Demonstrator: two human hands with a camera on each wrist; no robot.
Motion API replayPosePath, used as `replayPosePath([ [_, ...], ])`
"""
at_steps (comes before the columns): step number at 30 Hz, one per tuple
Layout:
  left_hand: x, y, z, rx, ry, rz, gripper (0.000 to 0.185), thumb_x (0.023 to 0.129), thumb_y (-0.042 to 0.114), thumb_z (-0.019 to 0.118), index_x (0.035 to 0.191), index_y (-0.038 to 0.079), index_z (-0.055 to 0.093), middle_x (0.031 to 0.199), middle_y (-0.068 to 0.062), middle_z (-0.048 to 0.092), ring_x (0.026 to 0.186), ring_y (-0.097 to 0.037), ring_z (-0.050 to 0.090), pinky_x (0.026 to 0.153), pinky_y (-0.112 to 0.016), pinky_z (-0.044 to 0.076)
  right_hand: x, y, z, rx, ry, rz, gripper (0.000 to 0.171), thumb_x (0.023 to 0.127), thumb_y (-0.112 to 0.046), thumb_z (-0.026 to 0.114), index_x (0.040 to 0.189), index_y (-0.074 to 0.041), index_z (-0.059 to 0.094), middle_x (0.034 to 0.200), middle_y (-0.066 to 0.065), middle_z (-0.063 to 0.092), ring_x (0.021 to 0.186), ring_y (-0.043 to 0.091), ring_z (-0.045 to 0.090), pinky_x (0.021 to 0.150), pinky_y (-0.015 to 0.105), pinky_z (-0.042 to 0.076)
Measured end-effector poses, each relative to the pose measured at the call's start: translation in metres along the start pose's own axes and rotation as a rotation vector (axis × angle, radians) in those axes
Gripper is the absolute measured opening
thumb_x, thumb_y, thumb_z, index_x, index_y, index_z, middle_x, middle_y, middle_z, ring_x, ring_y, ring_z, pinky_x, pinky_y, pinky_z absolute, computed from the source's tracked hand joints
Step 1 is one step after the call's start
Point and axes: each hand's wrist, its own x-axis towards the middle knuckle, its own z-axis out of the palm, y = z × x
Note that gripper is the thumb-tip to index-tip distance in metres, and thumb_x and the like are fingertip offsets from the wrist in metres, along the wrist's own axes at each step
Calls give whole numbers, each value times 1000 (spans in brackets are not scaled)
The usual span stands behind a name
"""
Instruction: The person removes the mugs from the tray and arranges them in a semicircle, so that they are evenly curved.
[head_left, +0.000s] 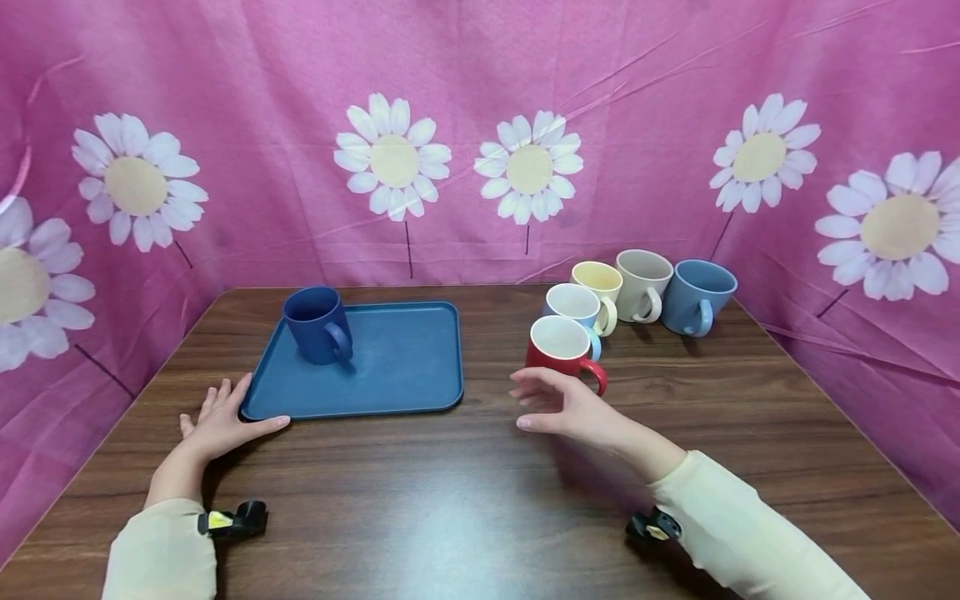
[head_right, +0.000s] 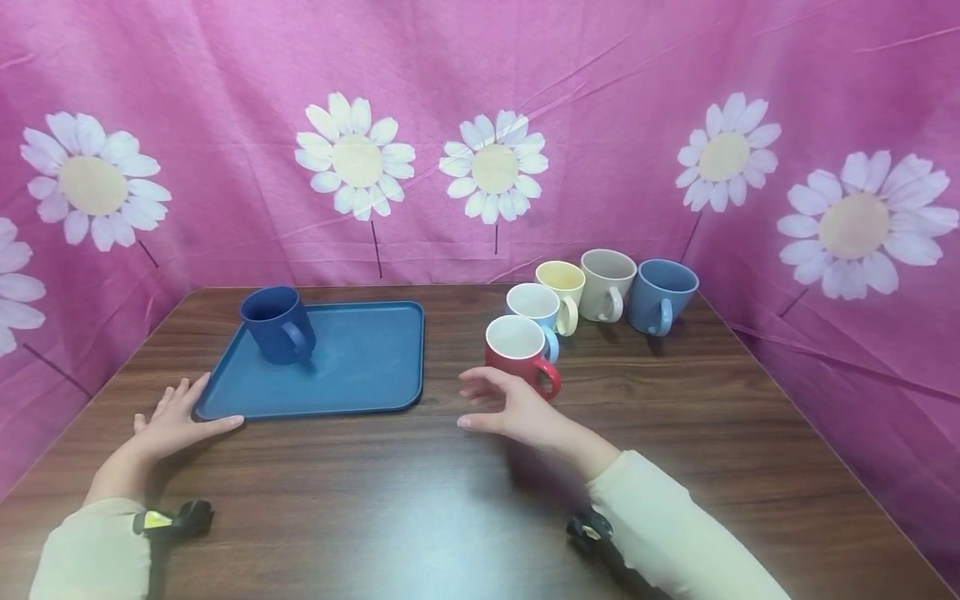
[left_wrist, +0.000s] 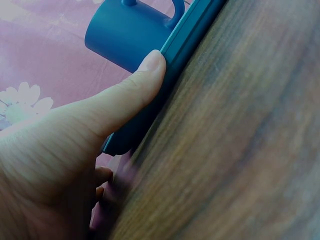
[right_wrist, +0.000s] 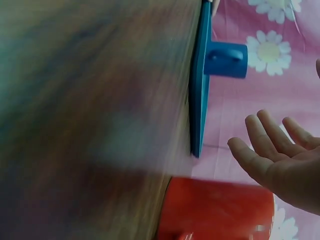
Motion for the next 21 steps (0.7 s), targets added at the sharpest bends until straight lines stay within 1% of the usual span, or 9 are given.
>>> replayPosePath([
  [4, 0, 1, -1, -6, -4, 4, 101, 74, 55, 56, 136, 0, -2, 131, -38, -6, 118, -48, -16, 74, -71, -11, 21, -4, 11, -36, 6, -9, 50, 75, -17, 67, 119, -2, 46, 107, 12, 56, 103, 33, 48, 82, 33, 42],
  [7, 0, 1, 0, -3, -3, 3, 101, 74, 54, 56, 136, 0, -2, 131, -38, -6, 118, -48, -16, 75, -71, -11, 37, -8, 21, -51, 5, 7, 49, 76, -21, 67, 118, -4, 48, 105, 9, 57, 101, 30, 50, 81, 32, 42],
  [11, 0, 0, 0, 3, -3, -3, 101, 74, 55, 56, 136, 0, -2, 131, -38, -6, 118, -48, -15, 75, -71, -10, 57, -13, 34, -34, -7, 19, 49, 76, -22, 66, 119, -7, 48, 106, 6, 57, 100, 24, 51, 79, 31, 43],
  [14, -2, 0, 0, -1, -3, -6, 101, 74, 55, 55, 136, 0, -2, 131, -38, -6, 118, -48, -15, 75, -71, -10, 74, -15, 44, -41, -9, -18, 47, 77, -19, 66, 119, -5, 48, 104, 7, 58, 97, 21, 53, 77, 28, 44],
  [16, -3, 1, 0, -4, -4, -9, 101, 74, 55, 56, 136, 0, -1, 131, -38, -6, 118, -48, -15, 75, -71, -10, 82, -23, 52, -54, -7, -23, 45, 78, -16, 64, 118, -2, 48, 103, 10, 57, 96, 22, 52, 77, 28, 44],
  [18, -3, 1, 0, -6, -1, -9, 102, 73, 55, 56, 136, 0, -1, 131, -38, -6, 119, -47, -15, 75, -71, -10, 93, -25, 58, -64, -2, -33, 44, 78, -14, 64, 117, -1, 48, 102, 11, 57, 95, 21, 53, 76, 26, 44],
  [21, -2, 0, -1, -8, 1, -5, 102, 73, 55, 57, 137, 0, -1, 131, -38, -6, 119, -47, -16, 75, -71, -11, 108, -25, 67, -74, 12, -18, 43, 78, -13, 64, 117, 0, 48, 103, 15, 57, 93, 20, 53, 76, 25, 44],
])
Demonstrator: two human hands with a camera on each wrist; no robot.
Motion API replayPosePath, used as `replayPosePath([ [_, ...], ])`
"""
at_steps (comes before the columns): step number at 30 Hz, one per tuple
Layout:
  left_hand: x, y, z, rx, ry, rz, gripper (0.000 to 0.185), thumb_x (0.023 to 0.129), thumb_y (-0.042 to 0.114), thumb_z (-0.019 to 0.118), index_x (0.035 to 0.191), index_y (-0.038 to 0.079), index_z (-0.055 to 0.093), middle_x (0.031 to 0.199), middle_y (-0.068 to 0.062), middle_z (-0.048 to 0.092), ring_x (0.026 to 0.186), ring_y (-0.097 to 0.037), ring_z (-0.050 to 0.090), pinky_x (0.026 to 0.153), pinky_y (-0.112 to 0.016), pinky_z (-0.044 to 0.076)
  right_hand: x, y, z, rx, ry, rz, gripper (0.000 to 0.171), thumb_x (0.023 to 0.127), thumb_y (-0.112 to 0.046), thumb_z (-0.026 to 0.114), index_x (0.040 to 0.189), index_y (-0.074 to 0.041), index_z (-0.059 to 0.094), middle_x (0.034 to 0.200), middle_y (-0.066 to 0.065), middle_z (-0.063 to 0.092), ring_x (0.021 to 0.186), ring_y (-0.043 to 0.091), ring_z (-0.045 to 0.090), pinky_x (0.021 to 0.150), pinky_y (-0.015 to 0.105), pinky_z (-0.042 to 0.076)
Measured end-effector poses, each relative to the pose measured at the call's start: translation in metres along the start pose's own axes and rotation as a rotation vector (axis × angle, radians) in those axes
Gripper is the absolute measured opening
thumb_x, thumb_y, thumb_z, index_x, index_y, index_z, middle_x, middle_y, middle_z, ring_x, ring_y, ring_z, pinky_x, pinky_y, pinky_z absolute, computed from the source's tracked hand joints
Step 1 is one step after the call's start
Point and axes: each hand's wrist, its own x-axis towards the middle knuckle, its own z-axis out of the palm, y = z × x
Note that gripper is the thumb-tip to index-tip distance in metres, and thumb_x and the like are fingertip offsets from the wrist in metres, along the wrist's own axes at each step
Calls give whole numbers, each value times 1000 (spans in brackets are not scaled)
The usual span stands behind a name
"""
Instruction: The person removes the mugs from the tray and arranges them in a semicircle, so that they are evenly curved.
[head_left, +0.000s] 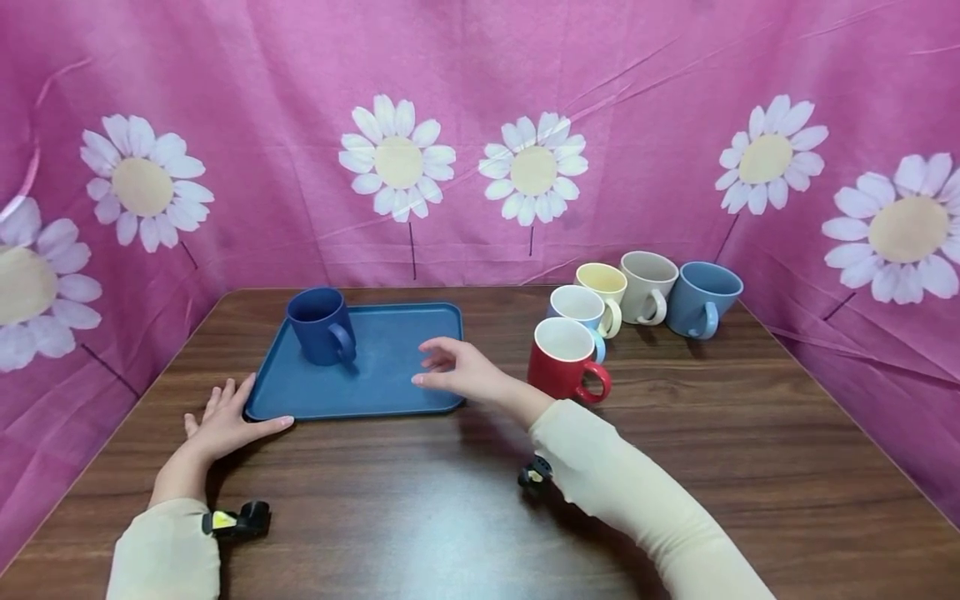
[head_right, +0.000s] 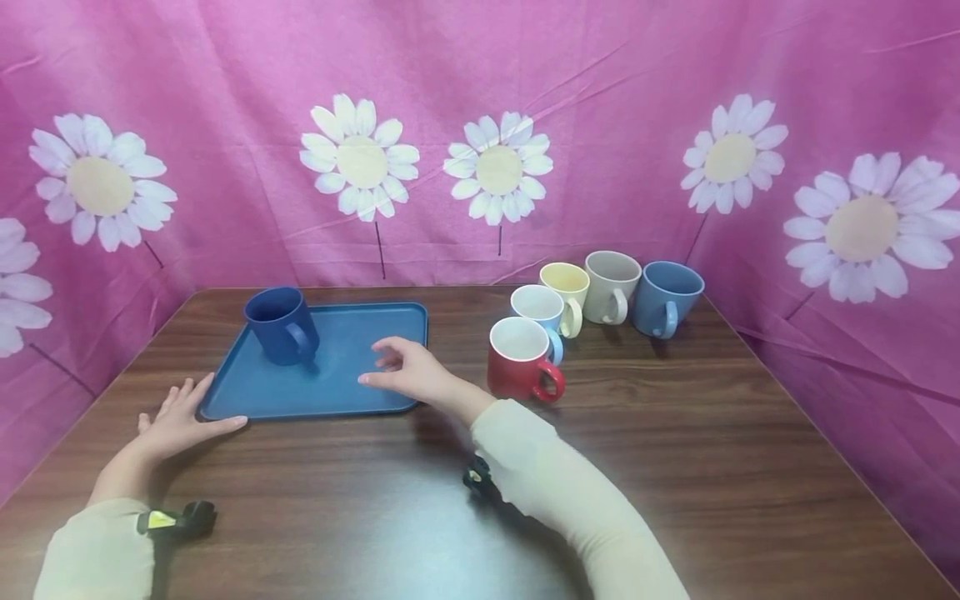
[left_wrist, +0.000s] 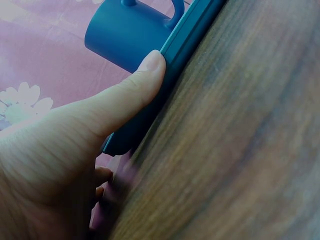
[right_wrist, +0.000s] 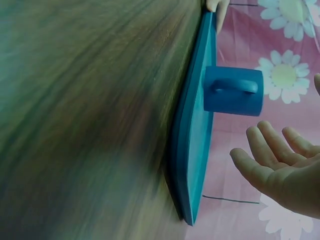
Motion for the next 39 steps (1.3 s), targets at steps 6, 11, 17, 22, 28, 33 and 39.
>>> replayPosePath([
  [6, 1, -1, 0, 6, -2, -3, 102, 73, 56, 57, 137, 0, -1, 131, -38, -6, 119, -47, -15, 75, -71, -11, 29, 8, 13, 23, 45, 81, 46, 77, -18, 66, 117, -3, 49, 105, 16, 56, 94, 16, 52, 76, 25, 43],
  [11, 1, 0, 0, 1, 1, -4, 102, 73, 55, 56, 137, 0, -1, 132, -37, -6, 119, -47, -15, 75, -70, -11, 45, 8, 17, 40, 95, 143, 46, 77, -21, 66, 117, -5, 49, 99, 8, 58, 93, 15, 52, 75, 28, 43],
  [17, 0, 2, 1, 2, 1, -10, 102, 72, 55, 57, 137, 1, 0, 132, -37, -6, 119, -47, -15, 76, -70, -11, 59, 8, 23, 25, 120, 172, 48, 75, -25, 68, 116, -7, 50, 95, 3, 57, 90, 14, 52, 72, 27, 44],
  [22, 2, 2, 1, 6, 5, -11, 102, 72, 55, 58, 137, 1, 1, 132, -37, -4, 120, -47, -13, 77, -70, -10, 71, 5, 29, 26, 127, 173, 48, 75, -25, 68, 116, -6, 51, 96, 4, 58, 88, 15, 53, 72, 27, 44],
  [28, 3, 1, 0, 9, 11, -10, 103, 71, 55, 58, 137, 1, 1, 132, -37, -4, 120, -46, -13, 77, -70, -11, 84, 0, 44, 108, 128, 193, 49, 76, -24, 67, 118, -5, 49, 100, 5, 58, 95, 16, 52, 78, 29, 43],
  [33, 3, 1, 0, 12, 15, -14, 103, 71, 56, 58, 137, 0, 2, 132, -38, -4, 120, -47, -13, 77, -70, -11, 92, 0, 59, 195, 132, 223, 48, 76, -23, 66, 118, -7, 49, 106, 4, 57, 99, 16, 51, 80, 29, 41],
  [39, 2, 2, 1, 17, 21, -18, 103, 70, 56, 58, 137, -1, 4, 132, -38, -2, 120, -48, -12, 77, -70, -10, 96, 3, 73, 215, 117, 211, 50, 78, -19, 65, 121, -3, 46, 114, 7, 53, 106, 17, 48, 82, 29, 40],
])
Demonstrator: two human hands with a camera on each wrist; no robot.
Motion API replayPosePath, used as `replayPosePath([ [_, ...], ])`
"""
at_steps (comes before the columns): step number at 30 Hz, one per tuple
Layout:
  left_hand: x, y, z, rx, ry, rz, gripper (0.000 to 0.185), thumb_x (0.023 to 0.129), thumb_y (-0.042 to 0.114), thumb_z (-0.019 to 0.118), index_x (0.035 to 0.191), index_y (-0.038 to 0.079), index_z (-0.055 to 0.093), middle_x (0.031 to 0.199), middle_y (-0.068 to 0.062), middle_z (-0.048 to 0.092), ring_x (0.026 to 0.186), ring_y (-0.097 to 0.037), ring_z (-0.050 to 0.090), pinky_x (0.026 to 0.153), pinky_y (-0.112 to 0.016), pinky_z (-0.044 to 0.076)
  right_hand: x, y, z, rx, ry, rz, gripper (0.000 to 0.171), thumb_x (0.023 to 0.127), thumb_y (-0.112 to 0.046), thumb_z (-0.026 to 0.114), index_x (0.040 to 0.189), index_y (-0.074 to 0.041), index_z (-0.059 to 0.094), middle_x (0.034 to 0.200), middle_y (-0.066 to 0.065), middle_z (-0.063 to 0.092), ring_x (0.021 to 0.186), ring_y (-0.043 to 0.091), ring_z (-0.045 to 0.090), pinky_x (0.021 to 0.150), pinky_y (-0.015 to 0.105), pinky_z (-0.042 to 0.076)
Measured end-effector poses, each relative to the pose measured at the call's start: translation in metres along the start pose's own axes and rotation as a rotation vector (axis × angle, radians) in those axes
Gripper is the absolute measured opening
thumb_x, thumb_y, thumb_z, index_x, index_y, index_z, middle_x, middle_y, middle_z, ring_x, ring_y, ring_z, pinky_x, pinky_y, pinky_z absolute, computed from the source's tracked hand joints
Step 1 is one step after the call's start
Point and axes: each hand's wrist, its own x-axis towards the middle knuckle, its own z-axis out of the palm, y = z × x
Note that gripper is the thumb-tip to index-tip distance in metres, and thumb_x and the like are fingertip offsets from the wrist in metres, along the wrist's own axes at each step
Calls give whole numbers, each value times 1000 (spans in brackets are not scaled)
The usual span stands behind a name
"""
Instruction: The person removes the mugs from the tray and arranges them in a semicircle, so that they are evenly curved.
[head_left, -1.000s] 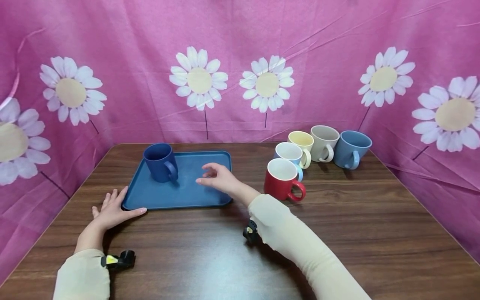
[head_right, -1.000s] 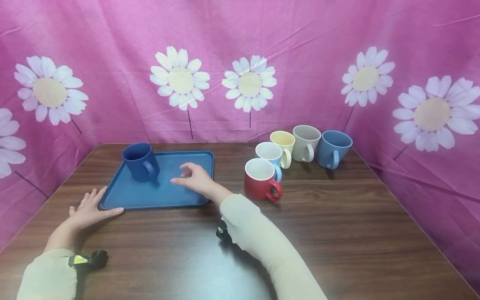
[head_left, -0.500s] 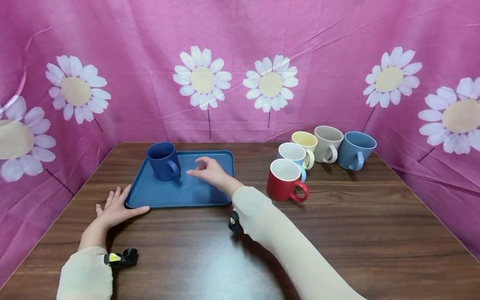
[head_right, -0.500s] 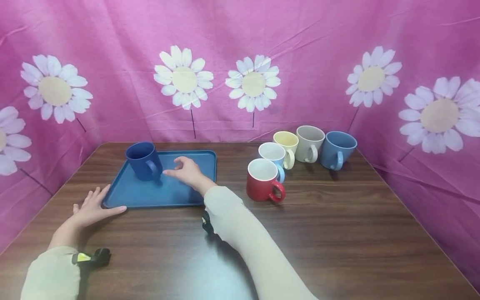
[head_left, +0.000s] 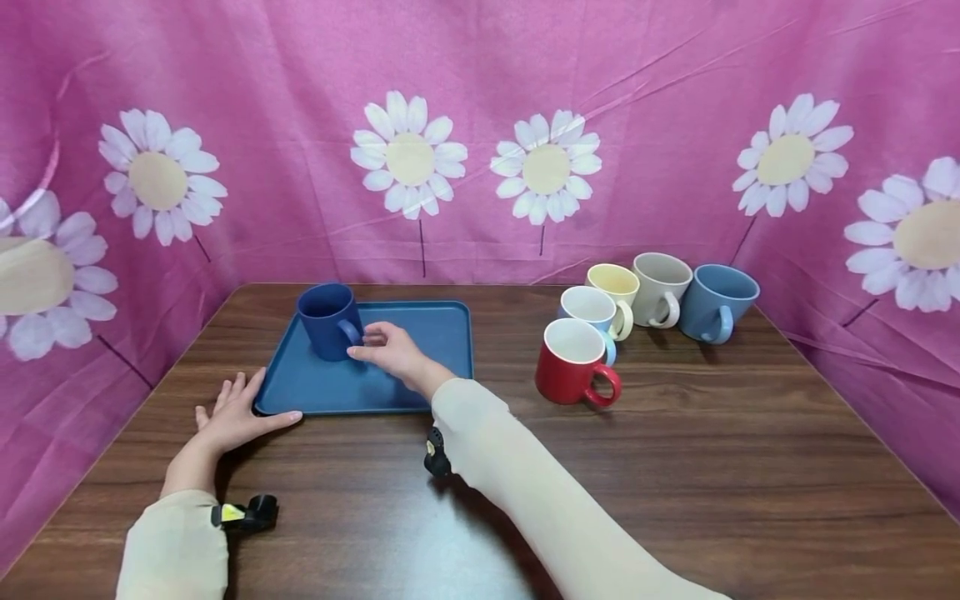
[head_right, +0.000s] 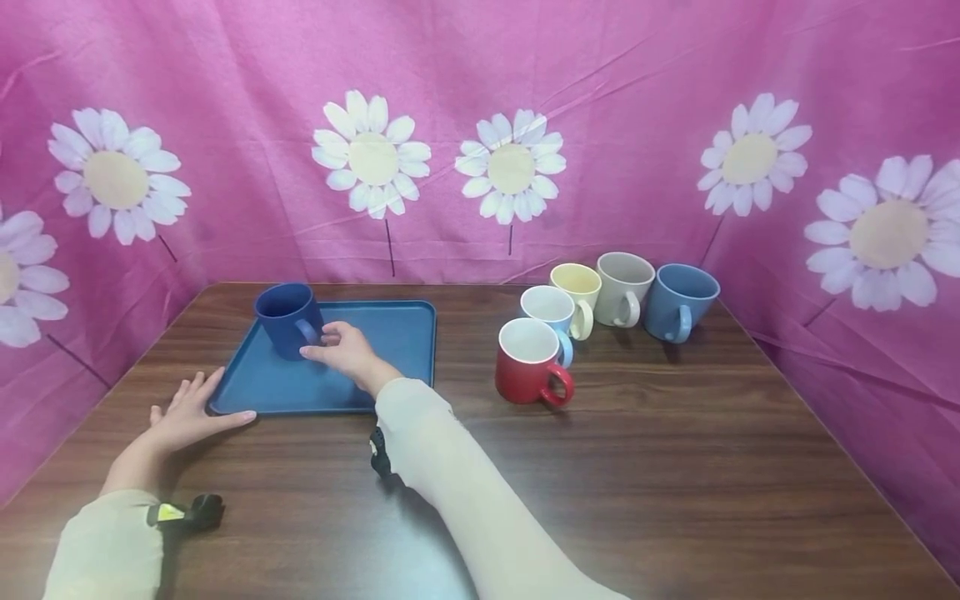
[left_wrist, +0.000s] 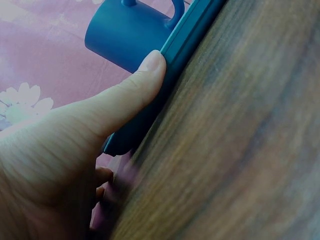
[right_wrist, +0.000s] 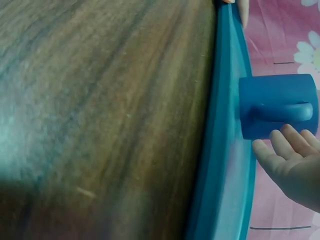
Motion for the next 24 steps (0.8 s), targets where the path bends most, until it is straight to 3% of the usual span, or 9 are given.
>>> replayPosePath([
  [14, 0, 0, 0, 8, -4, -4, 103, 71, 57, 58, 137, -1, 3, 131, -38, -3, 120, -48, -12, 77, -70, -10, 5, -8, 10, 57, -29, 64, 45, 82, -14, 59, 123, -3, 44, 116, 10, 51, 103, 19, 49, 85, 34, 38],
  [20, -1, 1, 1, 3, -6, -2, 103, 71, 56, 58, 137, -1, 3, 132, -38, -3, 120, -47, -12, 77, -70, -10, 3, -2, 5, 116, -21, 56, 40, 83, -13, 58, 119, 0, 48, 97, 4, 56, 87, 15, 51, 83, 39, 40],
  [24, -1, 1, 0, 4, -8, -2, 103, 71, 56, 58, 137, -1, 3, 132, -38, -2, 120, -47, -12, 77, -70, -10, 1, 2, 3, 156, -14, 66, 35, 83, -16, 58, 114, -1, 52, 91, 5, 59, 88, 18, 53, 82, 40, 41],
])
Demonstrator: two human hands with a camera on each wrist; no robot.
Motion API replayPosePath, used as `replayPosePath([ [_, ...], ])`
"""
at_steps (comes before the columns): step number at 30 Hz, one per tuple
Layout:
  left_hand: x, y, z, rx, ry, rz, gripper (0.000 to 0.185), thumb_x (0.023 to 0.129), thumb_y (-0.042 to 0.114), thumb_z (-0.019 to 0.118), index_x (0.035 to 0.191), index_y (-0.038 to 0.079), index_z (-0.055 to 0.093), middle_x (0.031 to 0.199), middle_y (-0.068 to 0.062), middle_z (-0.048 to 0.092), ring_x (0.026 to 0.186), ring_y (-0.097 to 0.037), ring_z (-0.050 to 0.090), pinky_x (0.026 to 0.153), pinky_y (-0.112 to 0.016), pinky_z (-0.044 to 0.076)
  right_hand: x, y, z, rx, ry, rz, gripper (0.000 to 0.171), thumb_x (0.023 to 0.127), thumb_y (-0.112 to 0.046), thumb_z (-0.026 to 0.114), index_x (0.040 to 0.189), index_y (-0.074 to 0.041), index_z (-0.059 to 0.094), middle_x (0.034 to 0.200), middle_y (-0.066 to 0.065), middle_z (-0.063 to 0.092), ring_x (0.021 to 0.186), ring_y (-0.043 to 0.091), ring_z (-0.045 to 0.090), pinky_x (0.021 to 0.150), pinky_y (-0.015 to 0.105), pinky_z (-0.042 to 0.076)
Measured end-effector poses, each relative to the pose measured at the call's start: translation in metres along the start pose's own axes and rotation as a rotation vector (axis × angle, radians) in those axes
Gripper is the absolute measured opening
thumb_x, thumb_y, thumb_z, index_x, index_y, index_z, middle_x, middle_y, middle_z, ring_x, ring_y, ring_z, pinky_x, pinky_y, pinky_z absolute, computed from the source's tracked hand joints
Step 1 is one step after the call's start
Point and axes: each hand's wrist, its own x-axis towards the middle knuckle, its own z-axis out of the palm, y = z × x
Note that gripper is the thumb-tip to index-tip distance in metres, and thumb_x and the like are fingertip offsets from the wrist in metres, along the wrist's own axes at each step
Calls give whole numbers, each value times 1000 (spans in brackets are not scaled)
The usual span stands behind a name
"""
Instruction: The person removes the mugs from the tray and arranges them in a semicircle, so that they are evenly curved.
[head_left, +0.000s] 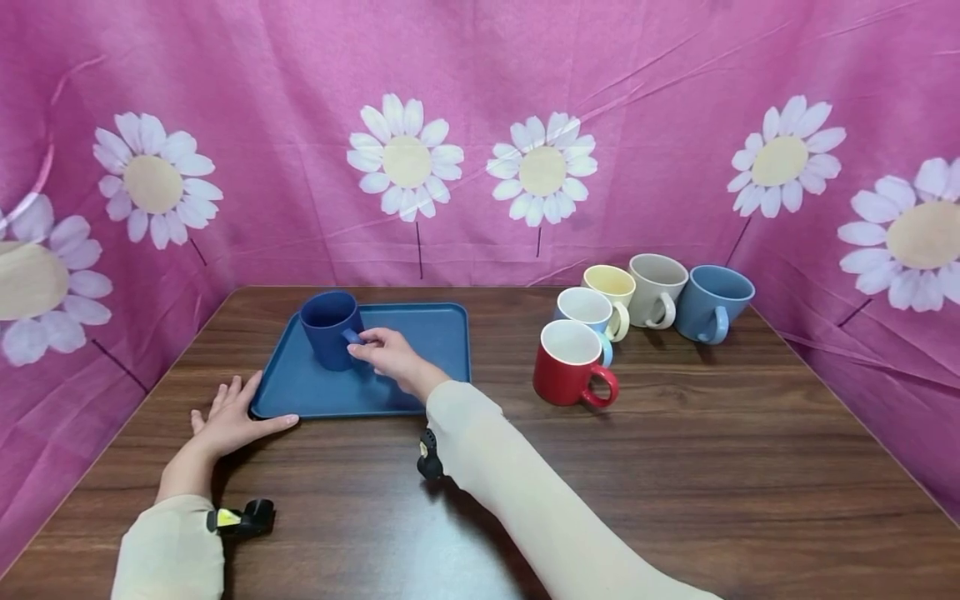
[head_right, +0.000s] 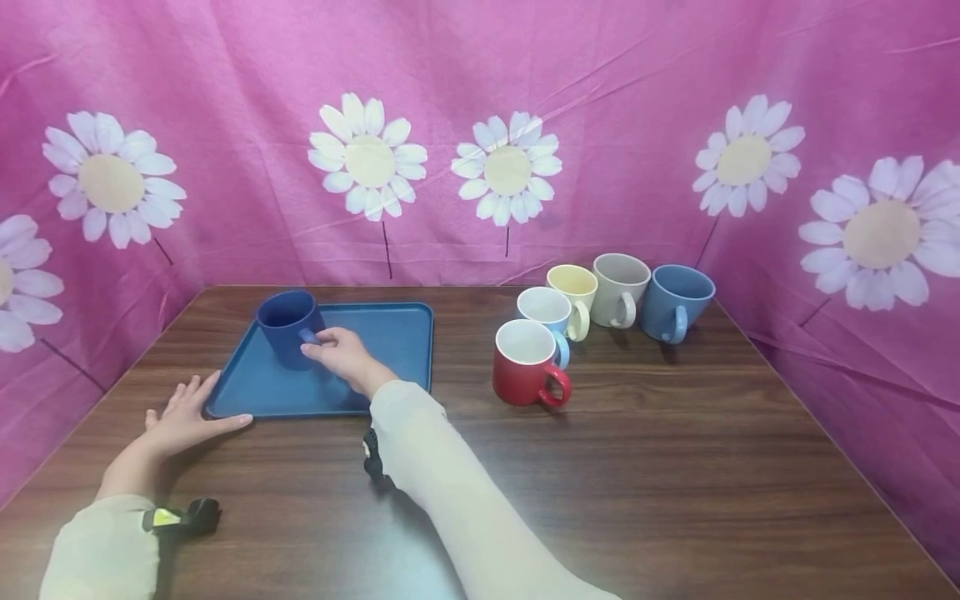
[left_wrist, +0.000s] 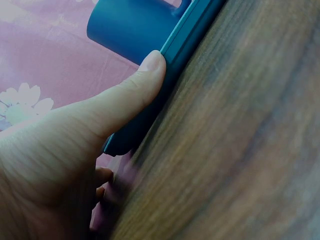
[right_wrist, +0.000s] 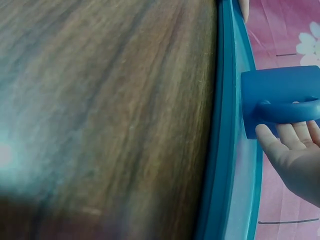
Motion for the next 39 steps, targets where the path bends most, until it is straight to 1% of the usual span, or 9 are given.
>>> replayPosePath([
  [3, 0, 0, 0, -6, -2, 2, 103, 71, 56, 58, 137, -1, 3, 132, -38, -2, 120, -47, -12, 77, -70, -10, -3, 2, -2, -14, 2, -6, 27, 85, -20, 56, 104, 0, 56, 87, 12, 59, 83, 22, 53, 76, 38, 44],
  [5, -1, 0, 0, -10, -4, 2, 103, 71, 55, 58, 137, -1, 2, 132, -38, -3, 120, -47, -13, 77, -70, -10, -4, 4, -3, -38, 10, -29, 26, 86, -21, 54, 96, 3, 57, 80, 15, 57, 72, 21, 50, 67, 35, 46],
  [8, -1, -1, 0, -12, -6, 6, 103, 71, 55, 58, 137, 0, 2, 132, -38, -3, 120, -47, -13, 77, -70, -11, -6, 6, -4, -66, 16, -47, 27, 88, -20, 51, 90, 6, 58, 69, 13, 52, 64, 20, 48, 61, 33, 46],
  [12, -1, -1, 0, -15, -5, 12, 102, 72, 55, 58, 137, 0, 1, 132, -38, -4, 120, -47, -14, 76, -70, -11, -9, 6, -7, -87, 27, -40, 26, 89, -17, 49, 89, 6, 60, 63, 8, 48, 63, 17, 49, 64, 34, 48],
  [17, -2, -2, -1, -17, -7, 16, 102, 72, 55, 57, 137, 0, 0, 132, -37, -5, 119, -47, -15, 75, -71, -11, -14, 6, -12, -99, 55, -17, 24, 89, -14, 49, 84, 5, 62, 58, 5, 47, 58, 13, 48, 59, 33, 47],
  [21, -1, -2, -1, -13, -6, 20, 103, 72, 55, 57, 137, 1, 0, 132, -37, -5, 119, -47, -14, 76, -70, -11, -20, 6, -16, -73, 69, 3, 23, 88, -14, 50, 84, 6, 63, 56, 4, 48, 55, 12, 47, 57, 32, 47],
  [26, 0, -3, 0, -13, -3, 26, 103, 72, 55, 58, 137, 0, 0, 132, -38, -5, 119, -48, -14, 76, -71, -11, -27, 9, -23, -48, 69, -13, 23, 87, -13, 52, 85, 7, 63, 55, 5, 47, 54, 13, 47, 58, 33, 49],
  [33, 0, -3, 0, -24, -6, 24, 102, 72, 55, 57, 137, 1, 0, 132, -37, -5, 119, -47, -15, 75, -70, -12, -37, 12, -31, -28, 70, -61, 19, 86, -9, 53, 86, 7, 64, 59, 5, 51, 53, 9, 46, 58, 30, 48],
  [39, 1, -5, 1, -11, -5, 21, 103, 72, 56, 57, 137, 1, 0, 132, -37, -5, 119, -47, -14, 76, -70, -12, -52, 6, -40, 44, 50, -58, 20, 85, -7, 54, 93, 9, 62, 69, 9, 56, 55, 9, 47, 67, 36, 48],
])
